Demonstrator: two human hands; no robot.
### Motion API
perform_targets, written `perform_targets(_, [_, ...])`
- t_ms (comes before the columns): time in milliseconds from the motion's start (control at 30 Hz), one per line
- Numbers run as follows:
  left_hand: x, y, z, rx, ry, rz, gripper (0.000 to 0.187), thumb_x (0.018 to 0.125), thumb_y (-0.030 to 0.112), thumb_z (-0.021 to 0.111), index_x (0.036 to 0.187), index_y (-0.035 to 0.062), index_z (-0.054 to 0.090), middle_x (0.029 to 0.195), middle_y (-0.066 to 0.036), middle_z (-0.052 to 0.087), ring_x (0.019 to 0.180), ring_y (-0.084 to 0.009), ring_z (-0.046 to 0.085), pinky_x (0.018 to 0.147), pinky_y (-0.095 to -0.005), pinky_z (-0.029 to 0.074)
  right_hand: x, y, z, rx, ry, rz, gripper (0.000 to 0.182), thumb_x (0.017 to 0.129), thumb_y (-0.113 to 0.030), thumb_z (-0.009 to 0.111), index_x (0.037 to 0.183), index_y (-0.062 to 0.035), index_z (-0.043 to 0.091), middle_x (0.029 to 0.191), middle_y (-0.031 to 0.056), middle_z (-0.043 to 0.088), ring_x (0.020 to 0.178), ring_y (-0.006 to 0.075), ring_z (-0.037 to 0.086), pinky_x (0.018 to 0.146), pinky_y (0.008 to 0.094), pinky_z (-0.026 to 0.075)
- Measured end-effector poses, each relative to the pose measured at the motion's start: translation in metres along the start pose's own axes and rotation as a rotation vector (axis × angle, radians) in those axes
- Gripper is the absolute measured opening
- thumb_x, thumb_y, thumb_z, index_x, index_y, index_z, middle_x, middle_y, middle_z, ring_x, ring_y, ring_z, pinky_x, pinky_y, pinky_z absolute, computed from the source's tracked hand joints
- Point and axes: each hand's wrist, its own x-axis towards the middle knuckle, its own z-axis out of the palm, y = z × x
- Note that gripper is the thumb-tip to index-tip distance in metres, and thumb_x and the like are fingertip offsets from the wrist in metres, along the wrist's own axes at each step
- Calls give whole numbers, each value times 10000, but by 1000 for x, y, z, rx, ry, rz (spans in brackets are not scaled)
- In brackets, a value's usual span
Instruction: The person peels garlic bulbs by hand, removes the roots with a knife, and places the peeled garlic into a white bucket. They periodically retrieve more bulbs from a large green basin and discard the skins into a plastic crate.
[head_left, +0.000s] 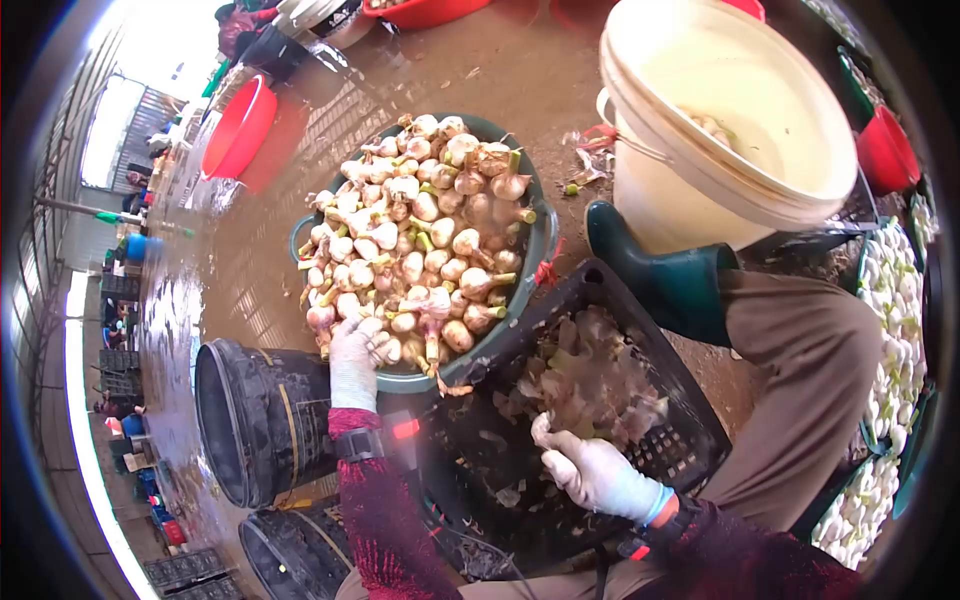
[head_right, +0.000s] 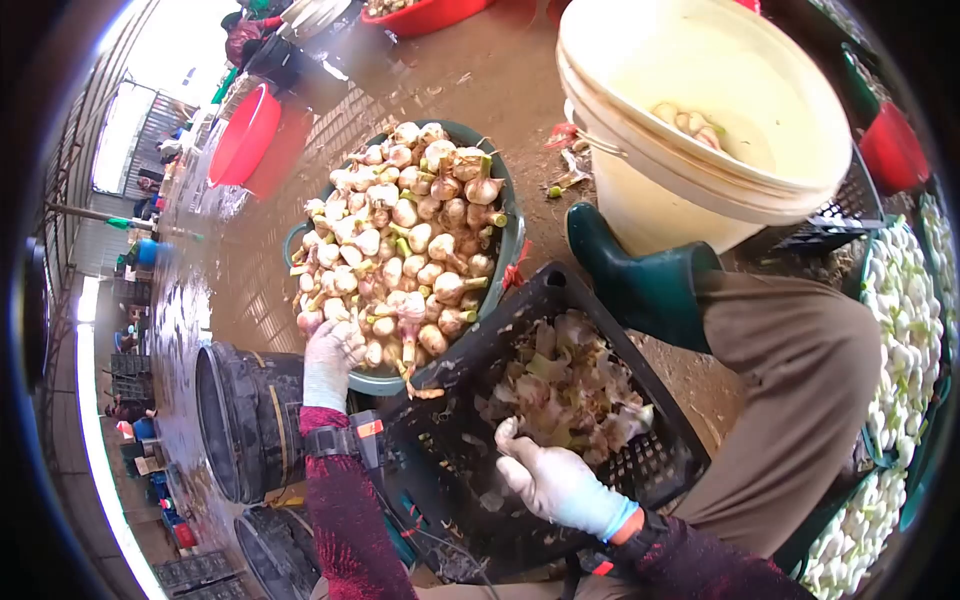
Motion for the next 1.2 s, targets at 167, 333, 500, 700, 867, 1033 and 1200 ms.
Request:
perform_targets(167, [2,-6,24,490,-205,167,427,818,191,722,1186,31,575,961,-34,631,782,-130,605,635,-275,516,-16,-8,1,-252,-40,27,345,885,-166,609,1202,-74,509,796,218,636,732,409,631,652,478,513])
perform_targets(333, [66,-27,56,1833,-785,1056,317,821,335,641,1002,78,679,980,-126,670,868,-281,641,782,-393,529,-5,9,7,-159,100,-12,166,866,-110,600,1015,-38,586,702,233,613,681,421,623,599,503,493])
perform_targets(500, [72,-31,75,1554,-320,306,286,687,247,606,873,53,706,898,-205,693,858,-355,675,770,-462,533,2,18,5,-276,71,-134,266,943,-205,552,1105,5,564,666,197,598,627,361,622,567,423,485])
perform_targets(700, [-83,-17,63,-259,-371,-15,211,913,156,522,1031,9,616,798,-61,664,629,-84,595,465,-193,407,6,-1,-1,307,154,-52,475,1028,-345,422,1328,22,449,675,46,529,535,89,496,512,249,416])
perform_targets(867, [-224,-64,58,-460,-390,64,174,932,177,492,819,68,567,759,35,570,589,0,443,485,-155,292,-6,-21,4,-3,-3,-248,388,998,-226,473,1336,-37,452,727,152,601,596,274,601,561,372,470])
perform_targets(1033, [-270,-123,30,-635,-220,26,356,993,248,516,1192,-40,581,875,16,582,678,-43,467,549,-181,349,-28,-18,28,-183,-183,-259,309,962,-188,511,1242,-58,508,764,218,641,709,398,653,614,432,509])
perform_targets(1200, [-288,-124,30,-698,-41,-50,414,994,266,477,1216,-65,589,791,62,513,626,-22,381,508,-173,278,-38,-28,34,-103,-147,-230,219,983,-188,498,1101,-26,586,729,143,662,639,276,668,609,368,519])
